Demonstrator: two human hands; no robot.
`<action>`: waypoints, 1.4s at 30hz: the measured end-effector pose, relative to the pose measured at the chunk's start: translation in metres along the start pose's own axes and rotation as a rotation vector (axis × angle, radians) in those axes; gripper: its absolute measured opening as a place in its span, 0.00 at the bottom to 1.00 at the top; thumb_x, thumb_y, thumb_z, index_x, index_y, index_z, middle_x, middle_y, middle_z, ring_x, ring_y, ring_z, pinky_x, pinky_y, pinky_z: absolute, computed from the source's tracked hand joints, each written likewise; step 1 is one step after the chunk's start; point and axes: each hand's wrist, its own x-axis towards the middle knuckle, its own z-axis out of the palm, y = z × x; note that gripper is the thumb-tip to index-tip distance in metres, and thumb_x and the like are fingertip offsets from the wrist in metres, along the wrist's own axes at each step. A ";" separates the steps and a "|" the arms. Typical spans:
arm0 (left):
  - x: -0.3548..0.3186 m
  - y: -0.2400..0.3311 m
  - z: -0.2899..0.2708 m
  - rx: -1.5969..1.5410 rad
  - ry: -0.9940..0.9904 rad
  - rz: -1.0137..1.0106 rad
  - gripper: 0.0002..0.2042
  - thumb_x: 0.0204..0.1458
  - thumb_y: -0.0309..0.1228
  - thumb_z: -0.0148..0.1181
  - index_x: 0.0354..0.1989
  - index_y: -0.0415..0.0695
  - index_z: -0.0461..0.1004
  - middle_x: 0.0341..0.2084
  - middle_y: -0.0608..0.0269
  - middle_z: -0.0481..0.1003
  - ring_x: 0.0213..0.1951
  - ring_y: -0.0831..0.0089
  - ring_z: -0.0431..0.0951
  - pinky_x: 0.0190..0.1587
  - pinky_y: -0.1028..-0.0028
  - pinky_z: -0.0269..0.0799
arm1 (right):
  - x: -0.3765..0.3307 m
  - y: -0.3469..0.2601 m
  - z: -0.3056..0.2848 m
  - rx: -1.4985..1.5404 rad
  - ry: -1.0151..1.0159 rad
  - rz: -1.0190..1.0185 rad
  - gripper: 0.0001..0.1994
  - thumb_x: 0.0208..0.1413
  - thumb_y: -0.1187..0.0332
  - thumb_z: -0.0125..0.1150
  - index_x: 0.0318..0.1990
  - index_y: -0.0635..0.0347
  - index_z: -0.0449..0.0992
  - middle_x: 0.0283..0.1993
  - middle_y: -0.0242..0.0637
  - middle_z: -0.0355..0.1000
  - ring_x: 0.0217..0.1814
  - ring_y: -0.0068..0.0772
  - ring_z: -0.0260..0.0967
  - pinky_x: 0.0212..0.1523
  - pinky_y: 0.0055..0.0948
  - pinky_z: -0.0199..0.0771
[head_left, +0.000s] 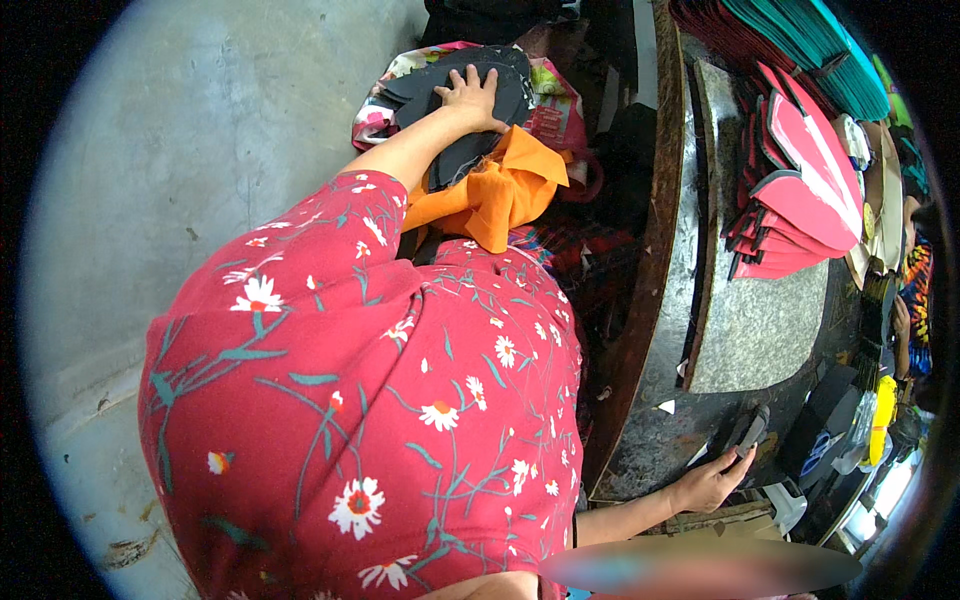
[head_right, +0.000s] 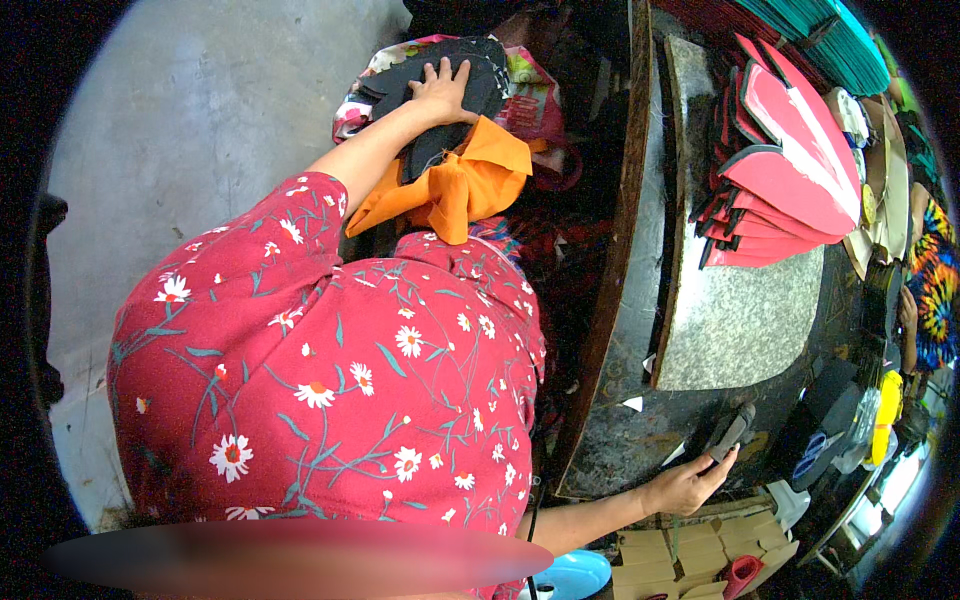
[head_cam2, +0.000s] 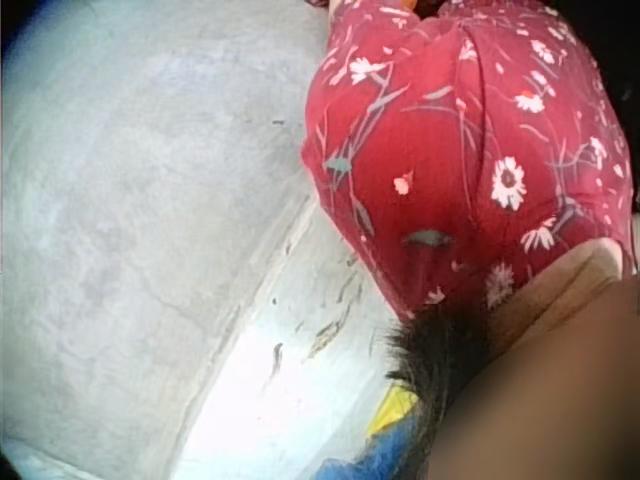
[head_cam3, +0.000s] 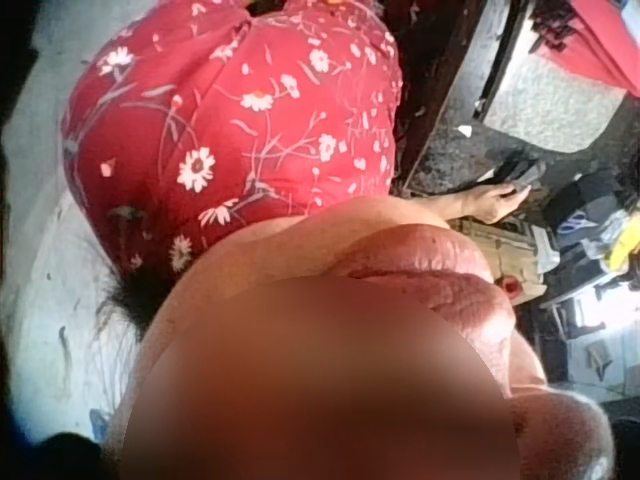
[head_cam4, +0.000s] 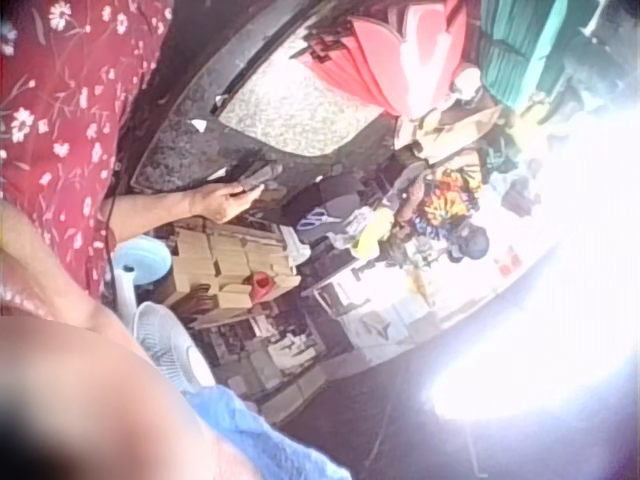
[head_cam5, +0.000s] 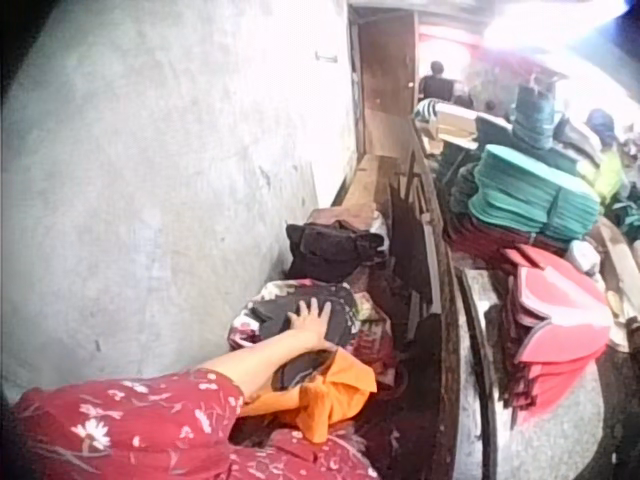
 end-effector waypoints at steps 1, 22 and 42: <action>0.001 0.002 -0.004 -0.001 -0.038 0.013 0.61 0.36 0.61 0.73 0.75 0.53 0.39 0.73 0.41 0.39 0.71 0.32 0.42 0.62 0.29 0.52 | 0.000 0.000 0.000 -0.004 -0.004 -0.005 0.21 0.69 0.50 0.45 0.62 0.45 0.73 0.59 0.39 0.74 0.52 0.47 0.76 0.45 0.40 0.75; -0.174 0.128 -0.263 -1.024 0.323 1.638 0.14 0.57 0.25 0.54 0.50 0.38 0.75 0.34 0.48 0.80 0.33 0.58 0.83 0.37 0.66 0.78 | -0.001 -0.021 -0.009 0.074 0.026 -0.044 0.18 0.62 0.64 0.55 0.59 0.44 0.75 0.45 0.35 0.77 0.43 0.45 0.75 0.40 0.40 0.72; -0.178 0.320 -0.115 -0.297 0.549 1.428 0.12 0.56 0.37 0.55 0.45 0.51 0.78 0.33 0.62 0.81 0.32 0.61 0.83 0.29 0.63 0.79 | 0.042 -0.100 -0.020 0.264 -0.190 0.083 0.15 0.64 0.57 0.59 0.55 0.47 0.79 0.44 0.42 0.80 0.40 0.31 0.81 0.40 0.30 0.76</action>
